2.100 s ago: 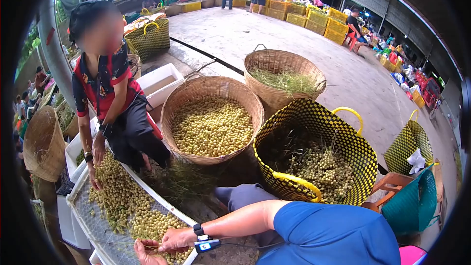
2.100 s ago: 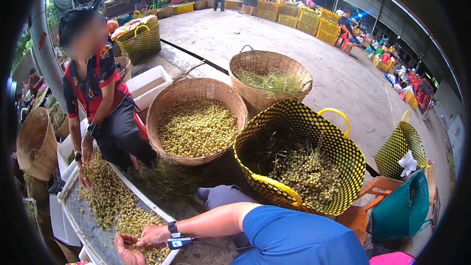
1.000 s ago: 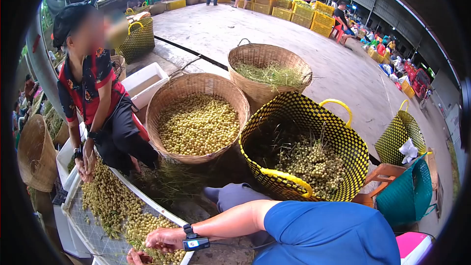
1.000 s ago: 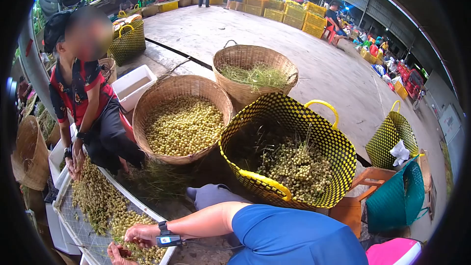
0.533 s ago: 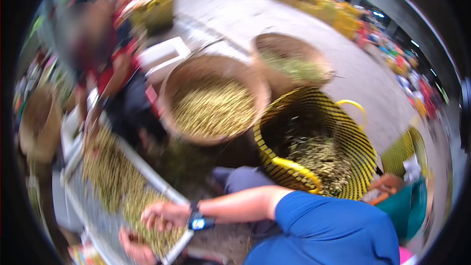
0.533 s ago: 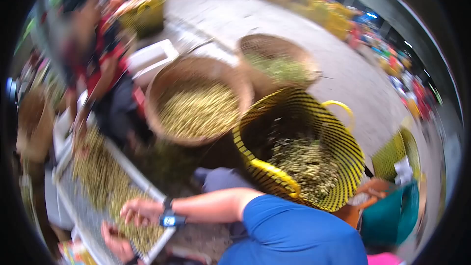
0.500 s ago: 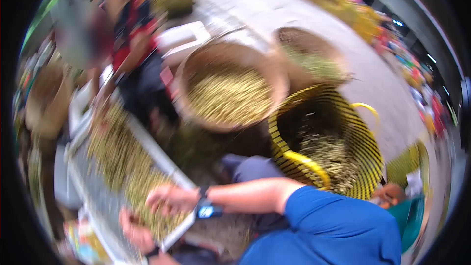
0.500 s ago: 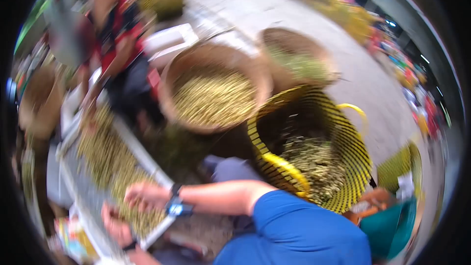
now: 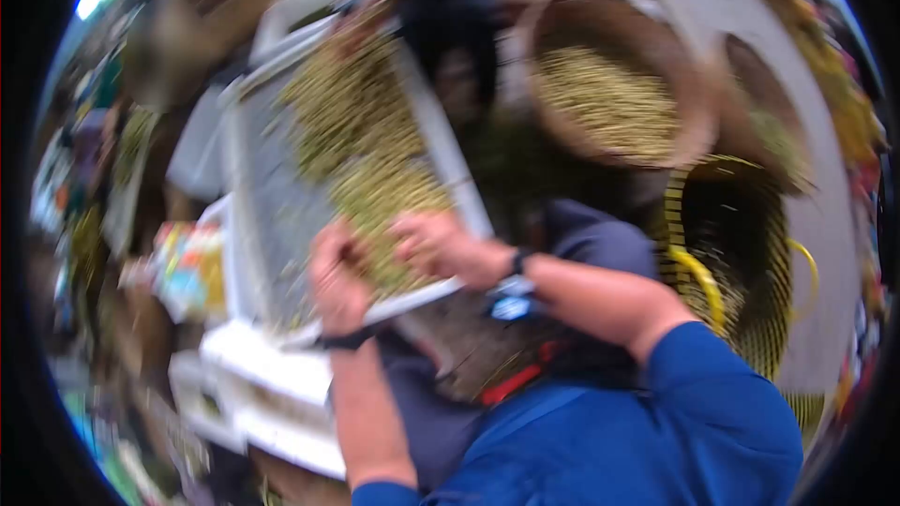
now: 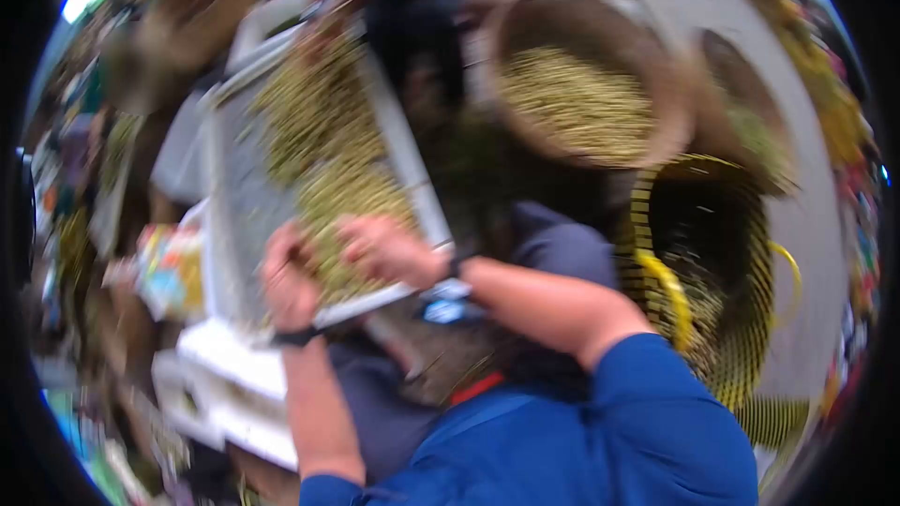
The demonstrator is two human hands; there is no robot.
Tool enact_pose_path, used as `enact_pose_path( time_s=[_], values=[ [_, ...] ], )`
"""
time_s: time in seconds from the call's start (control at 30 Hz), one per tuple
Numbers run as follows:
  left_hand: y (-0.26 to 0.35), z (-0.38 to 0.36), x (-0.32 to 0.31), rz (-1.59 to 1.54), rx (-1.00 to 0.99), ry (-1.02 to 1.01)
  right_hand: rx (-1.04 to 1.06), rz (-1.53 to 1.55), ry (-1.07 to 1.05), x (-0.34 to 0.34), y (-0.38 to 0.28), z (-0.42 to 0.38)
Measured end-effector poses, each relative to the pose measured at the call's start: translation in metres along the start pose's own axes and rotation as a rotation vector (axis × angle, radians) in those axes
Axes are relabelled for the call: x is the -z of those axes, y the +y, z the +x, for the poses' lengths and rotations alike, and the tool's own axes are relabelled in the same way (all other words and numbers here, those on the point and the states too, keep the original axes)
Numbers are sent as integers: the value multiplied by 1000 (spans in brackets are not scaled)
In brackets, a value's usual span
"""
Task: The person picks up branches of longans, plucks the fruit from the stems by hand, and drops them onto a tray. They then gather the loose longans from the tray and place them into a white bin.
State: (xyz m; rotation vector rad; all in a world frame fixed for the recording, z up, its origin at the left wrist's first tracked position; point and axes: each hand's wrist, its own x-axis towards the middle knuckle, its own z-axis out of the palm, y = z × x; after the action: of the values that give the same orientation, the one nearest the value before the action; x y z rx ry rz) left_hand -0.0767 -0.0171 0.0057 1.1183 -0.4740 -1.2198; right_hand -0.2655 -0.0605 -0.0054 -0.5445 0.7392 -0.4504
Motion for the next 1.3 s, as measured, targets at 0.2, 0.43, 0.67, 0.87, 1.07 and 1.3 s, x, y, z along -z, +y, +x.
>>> enact_pose_path(
  time_s=[0.2,0.43,0.67,0.87,1.07,1.3],
  values=[
    [-2,-2,-19,80,174,-113,265,-74,-42,7,7,5],
    [-6,-1,-34,47,56,-27,317,102,-47,21,-2,10],
    [-34,26,-25,83,3,20,249,241,-3,30,-22,-13],
    [-34,30,-35,55,31,-10,282,280,19,34,-22,-8],
    [-43,35,-20,91,-87,-76,308,241,180,37,-23,-2],
    [-22,37,-37,43,17,-29,333,326,61,44,-32,-16]
  ],
)
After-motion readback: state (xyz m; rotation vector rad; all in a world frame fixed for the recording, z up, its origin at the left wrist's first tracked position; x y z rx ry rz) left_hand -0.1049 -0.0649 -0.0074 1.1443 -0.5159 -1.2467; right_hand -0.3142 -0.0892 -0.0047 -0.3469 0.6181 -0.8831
